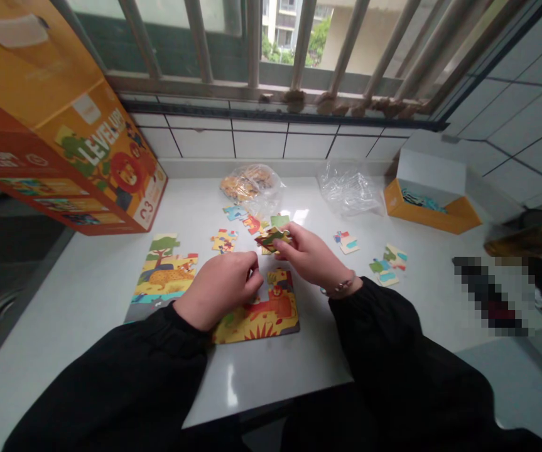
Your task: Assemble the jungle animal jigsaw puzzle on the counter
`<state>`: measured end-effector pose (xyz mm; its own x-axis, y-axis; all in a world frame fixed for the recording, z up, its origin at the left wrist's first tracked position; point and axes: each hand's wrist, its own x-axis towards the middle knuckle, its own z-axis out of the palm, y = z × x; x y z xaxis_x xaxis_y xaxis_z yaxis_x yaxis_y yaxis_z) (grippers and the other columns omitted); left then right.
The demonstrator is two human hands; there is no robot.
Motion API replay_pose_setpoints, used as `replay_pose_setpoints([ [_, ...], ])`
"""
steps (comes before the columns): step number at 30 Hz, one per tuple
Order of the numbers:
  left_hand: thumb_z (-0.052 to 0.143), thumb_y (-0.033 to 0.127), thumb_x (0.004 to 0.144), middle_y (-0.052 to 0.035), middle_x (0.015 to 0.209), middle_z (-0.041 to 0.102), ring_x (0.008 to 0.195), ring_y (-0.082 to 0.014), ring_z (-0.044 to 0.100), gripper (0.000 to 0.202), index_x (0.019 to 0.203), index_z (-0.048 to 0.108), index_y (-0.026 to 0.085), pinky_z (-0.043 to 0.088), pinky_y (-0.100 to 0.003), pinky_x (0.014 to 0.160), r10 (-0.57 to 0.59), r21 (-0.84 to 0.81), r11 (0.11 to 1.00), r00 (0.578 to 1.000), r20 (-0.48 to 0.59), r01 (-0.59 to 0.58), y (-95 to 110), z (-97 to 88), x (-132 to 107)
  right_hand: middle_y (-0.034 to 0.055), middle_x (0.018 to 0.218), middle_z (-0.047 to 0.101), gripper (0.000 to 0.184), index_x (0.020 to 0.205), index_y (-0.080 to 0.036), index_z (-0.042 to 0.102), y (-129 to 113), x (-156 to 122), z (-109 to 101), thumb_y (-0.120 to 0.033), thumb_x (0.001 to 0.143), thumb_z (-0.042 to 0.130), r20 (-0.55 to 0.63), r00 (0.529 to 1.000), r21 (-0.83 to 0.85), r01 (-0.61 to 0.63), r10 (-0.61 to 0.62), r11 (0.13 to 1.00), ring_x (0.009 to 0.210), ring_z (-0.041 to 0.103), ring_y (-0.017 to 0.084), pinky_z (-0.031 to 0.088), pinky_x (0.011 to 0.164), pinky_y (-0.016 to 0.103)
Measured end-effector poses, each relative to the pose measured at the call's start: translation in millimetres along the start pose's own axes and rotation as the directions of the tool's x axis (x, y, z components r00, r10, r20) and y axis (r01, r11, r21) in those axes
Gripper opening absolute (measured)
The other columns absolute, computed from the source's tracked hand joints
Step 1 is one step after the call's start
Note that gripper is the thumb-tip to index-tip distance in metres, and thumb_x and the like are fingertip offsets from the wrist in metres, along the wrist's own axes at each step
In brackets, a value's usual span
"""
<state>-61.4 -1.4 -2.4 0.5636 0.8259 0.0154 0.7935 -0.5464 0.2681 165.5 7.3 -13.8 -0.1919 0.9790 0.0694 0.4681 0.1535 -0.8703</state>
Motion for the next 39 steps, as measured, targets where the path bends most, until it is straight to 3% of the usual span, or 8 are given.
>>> replay_pose_setpoints([
  [3,0.060,0.025,0.098,-0.0052,0.076,0.071,0.066,-0.0198,0.062,0.019,0.079,0.063,0.022,0.038,-0.033,0.061,0.079,-0.043,0.996,0.997,0.027,-0.077,2.6,-0.9,-0.5,0.0013,0.089,0.071,0.028,0.090,-0.025,0.055,-7.7,16.2,19.5,-0.044,0.110,0.054,0.081,0.996,-0.078,-0.025,0.031,0.997,0.080,0.064,0.018,0.048,0.070,0.030],
  [6,0.059,0.025,0.099,-0.0043,0.076,0.069,0.067,-0.0196,0.062,0.020,0.080,0.063,0.022,0.039,-0.033,0.063,0.135,-0.083,0.988,0.990,0.041,-0.131,2.3,1.1,-0.5,0.0015,0.085,0.068,0.030,0.085,-0.025,0.052,-1.4,18.3,7.5,-0.044,0.108,0.053,0.061,0.996,-0.184,-0.048,0.060,0.982,0.078,0.058,0.019,0.043,0.069,0.031],
  [10,0.056,0.025,0.102,-0.0055,0.083,0.070,0.076,-0.0215,0.064,0.020,0.087,0.068,0.021,0.047,-0.035,0.071,0.158,-0.114,0.981,0.987,0.008,-0.156,-0.9,3.9,0.4,0.0029,0.074,0.063,0.028,0.079,-0.027,0.049,17.5,10.3,-31.7,-0.039,0.102,0.059,-0.232,0.965,-0.373,-0.204,0.122,0.905,0.071,0.056,0.021,0.037,0.065,0.033],
  [13,0.055,0.024,0.102,-0.0079,0.090,0.072,0.084,-0.0233,0.065,0.020,0.092,0.072,0.020,0.052,-0.038,0.079,0.159,-0.128,0.979,0.987,-0.027,-0.162,-3.2,4.7,1.1,0.0043,0.078,0.070,0.017,0.088,-0.026,0.056,26.2,7.4,-46.9,-0.035,0.095,0.069,-0.379,0.916,-0.266,-0.247,0.134,0.932,0.073,0.065,0.022,0.044,0.066,0.033],
  [17,0.055,0.024,0.104,-0.0088,0.094,0.072,0.088,-0.0245,0.065,0.021,0.095,0.073,0.019,0.053,-0.039,0.083,0.146,-0.121,0.981,0.988,-0.042,-0.150,-4.3,4.7,1.7,-0.0003,0.080,0.073,0.030,0.115,-0.024,0.061,22.7,6.0,-39.6,-0.035,0.090,0.074,-0.130,0.967,0.111,-0.205,0.218,0.973,0.067,0.071,0.020,0.051,0.062,0.031],
  [21,0.055,0.024,0.104,-0.0081,0.093,0.072,0.087,-0.0237,0.065,0.020,0.094,0.072,0.019,0.052,-0.038,0.081,0.137,-0.102,0.985,0.990,-0.035,-0.140,-3.1,4.0,2.2,-0.0069,0.072,0.067,0.046,0.126,-0.023,0.063,19.2,4.7,-28.3,-0.035,0.085,0.081,0.105,0.986,0.182,-0.145,0.128,0.972,0.063,0.066,0.016,0.047,0.058,0.027],
  [33,0.070,0.030,0.102,-0.0066,0.097,0.070,0.091,-0.0235,0.065,0.010,0.099,0.073,0.021,0.051,-0.037,0.084,0.266,-0.184,0.947,0.964,0.001,-0.262,-6.0,7.7,1.1,0.0033,0.099,0.083,0.018,0.111,-0.023,0.079,19.2,7.9,-12.3,-0.033,0.105,0.065,-0.020,0.999,-0.155,0.046,-0.050,0.987,0.088,0.074,0.020,0.055,0.082,0.033],
  [39,0.076,0.036,0.102,-0.0067,0.096,0.070,0.091,-0.0251,0.066,0.017,0.097,0.073,0.021,0.050,-0.036,0.081,0.262,-0.139,0.957,0.965,0.027,-0.256,-7.5,11.5,2.8,0.0052,0.114,0.085,0.013,0.111,-0.025,0.079,16.5,12.7,11.6,-0.025,0.107,0.066,0.047,0.986,-0.257,0.165,-0.158,0.952,0.108,0.078,0.023,0.055,0.098,0.037],
])
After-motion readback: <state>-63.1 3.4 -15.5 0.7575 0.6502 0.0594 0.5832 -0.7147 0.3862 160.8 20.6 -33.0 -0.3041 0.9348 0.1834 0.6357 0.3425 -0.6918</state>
